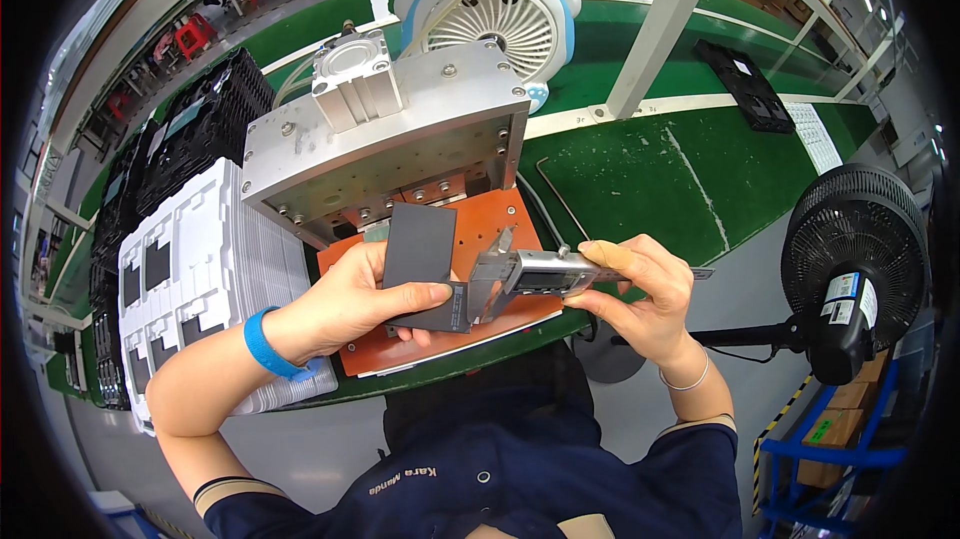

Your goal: The person places small black rectangular components into a white plastic tray, then positions them under a press machine to secure them. They repeat this process for multiple units, occasionally using a caliper to measure the components before placing them in the tray.

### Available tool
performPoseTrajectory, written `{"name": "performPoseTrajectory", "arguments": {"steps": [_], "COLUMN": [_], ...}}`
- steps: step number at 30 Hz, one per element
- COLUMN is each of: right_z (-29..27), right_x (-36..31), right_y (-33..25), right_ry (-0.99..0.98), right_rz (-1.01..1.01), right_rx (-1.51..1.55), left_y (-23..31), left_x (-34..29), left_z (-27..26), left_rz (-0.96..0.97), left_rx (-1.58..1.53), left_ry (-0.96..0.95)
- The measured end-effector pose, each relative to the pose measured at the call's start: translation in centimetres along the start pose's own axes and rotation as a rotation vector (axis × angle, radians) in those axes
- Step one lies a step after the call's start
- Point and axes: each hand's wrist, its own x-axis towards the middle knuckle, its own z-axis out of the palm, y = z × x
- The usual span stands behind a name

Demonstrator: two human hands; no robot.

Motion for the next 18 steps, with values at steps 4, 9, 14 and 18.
{"name": "performPoseTrajectory", "arguments": {"steps": [4, 9, 14, 18], "right_z": [0.2, 0.1, 0.3, 0.5], "right_x": [0.0, 0.0, 0.3, 0.2], "right_y": [0.1, 0.3, 0.4, -0.3], "right_ry": [0.002, 0.006, 0.019, 0.036], "right_rz": [0.008, 0.012, -0.029, 0.013], "right_rx": [-0.004, -0.018, -0.030, -0.067], "left_y": [0.3, 0.2, 0.3, 1.0], "left_x": [-0.1, 0.2, 0.0, -1.0], "left_z": [0.1, 0.1, -0.1, 0.1], "left_rz": [-0.001, 0.013, 0.025, -0.012], "left_rx": [0.000, 0.035, 0.011, 0.025], "left_ry": [-0.013, -0.010, -0.011, -0.032]}}
